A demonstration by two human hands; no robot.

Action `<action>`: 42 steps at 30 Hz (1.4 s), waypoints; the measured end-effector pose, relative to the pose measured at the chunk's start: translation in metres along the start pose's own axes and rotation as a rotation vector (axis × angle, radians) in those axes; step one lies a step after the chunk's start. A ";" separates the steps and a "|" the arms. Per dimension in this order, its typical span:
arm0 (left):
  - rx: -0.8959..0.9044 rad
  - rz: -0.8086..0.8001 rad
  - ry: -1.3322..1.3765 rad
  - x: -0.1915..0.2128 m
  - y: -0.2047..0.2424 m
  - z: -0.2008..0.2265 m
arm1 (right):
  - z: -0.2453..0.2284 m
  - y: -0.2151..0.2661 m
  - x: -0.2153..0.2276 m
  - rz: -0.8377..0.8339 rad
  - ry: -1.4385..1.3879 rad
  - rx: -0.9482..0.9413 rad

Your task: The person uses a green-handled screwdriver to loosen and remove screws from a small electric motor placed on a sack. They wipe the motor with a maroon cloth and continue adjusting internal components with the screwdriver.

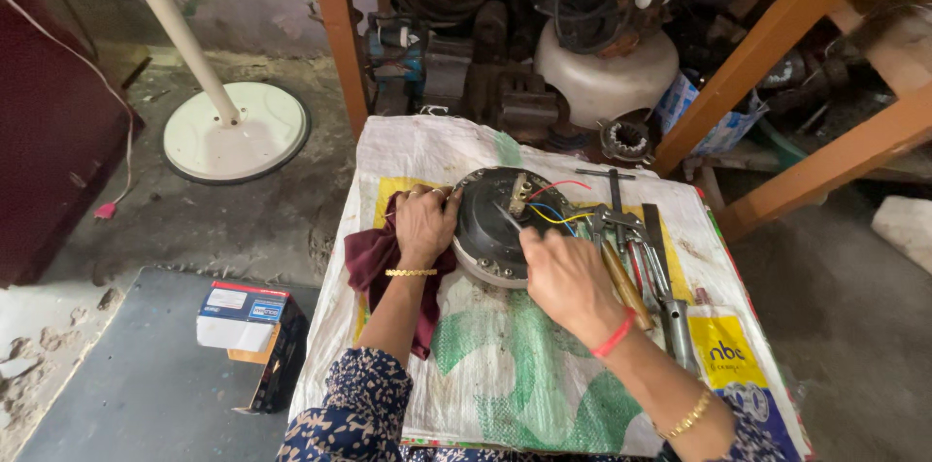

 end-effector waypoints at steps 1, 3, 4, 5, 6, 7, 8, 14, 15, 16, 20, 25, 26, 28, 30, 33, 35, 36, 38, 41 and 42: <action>-0.004 -0.006 0.001 0.001 -0.001 0.001 | 0.000 -0.006 -0.002 0.024 0.018 0.007; -0.002 -0.016 0.012 0.002 0.005 0.000 | -0.005 0.003 0.000 0.066 0.008 0.031; -0.006 -0.010 0.026 0.003 0.004 0.000 | -0.007 0.008 0.004 0.089 0.008 0.042; -0.010 -0.005 0.039 0.003 0.003 0.001 | -0.012 0.019 0.005 0.046 -0.003 0.031; -0.007 -0.004 0.031 0.002 0.003 0.002 | -0.020 0.035 0.008 0.004 -0.014 0.019; -0.004 -0.003 0.022 0.002 0.003 0.002 | -0.026 0.046 0.010 -0.038 -0.026 0.006; 0.000 -0.001 0.012 0.002 0.003 0.002 | -0.028 0.049 0.011 -0.043 -0.034 0.002; 0.014 0.000 0.022 0.002 0.003 0.002 | -0.008 0.009 -0.005 0.003 0.014 -0.013; 0.005 0.003 0.022 0.003 0.003 0.003 | -0.005 -0.004 -0.011 0.004 0.028 -0.005; -0.004 0.009 0.024 0.005 0.003 0.004 | -0.004 -0.012 -0.013 0.005 0.043 0.004; -0.001 -0.002 0.025 0.007 0.004 0.004 | 0.000 -0.009 -0.010 -0.010 -0.022 -0.062; -0.021 0.020 0.037 0.007 0.005 0.005 | -0.037 0.049 0.004 -0.020 -0.040 -0.030; -0.022 0.025 0.035 0.007 0.005 0.006 | -0.034 0.046 0.002 -0.011 -0.060 -0.039; 0.004 0.007 0.015 0.005 0.004 0.003 | -0.020 0.035 -0.003 0.007 -0.100 -0.055; 0.006 0.009 0.016 0.005 0.004 0.003 | -0.007 0.006 -0.015 0.016 -0.017 -0.048; 0.009 -0.006 0.017 0.007 0.004 0.003 | -0.005 -0.011 -0.021 0.043 0.035 -0.038; 0.065 -0.091 -0.019 0.002 0.003 0.001 | -0.008 -0.005 -0.018 0.063 0.025 -0.038; 0.017 -0.062 -0.017 0.004 0.003 0.006 | -0.013 0.008 -0.015 0.076 0.008 -0.042; -0.078 -0.011 -0.013 0.010 0.007 0.013 | -0.026 0.037 -0.009 0.091 -0.025 -0.050; -0.167 -0.004 -0.039 0.011 0.010 0.023 | -0.031 0.077 0.000 0.136 -0.112 -0.086; -0.193 -0.031 -0.100 0.008 0.010 0.027 | -0.026 0.085 0.003 0.180 -0.159 -0.110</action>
Point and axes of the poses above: each hand's wrist, its own y-axis away from the middle knuckle, its own x-axis out of the back of the hand, z = x × y, the point moved 6 cm from there along -y, towards the middle knuckle, and after that the axes turned 15 degrees about x, right-handed, at the moved point
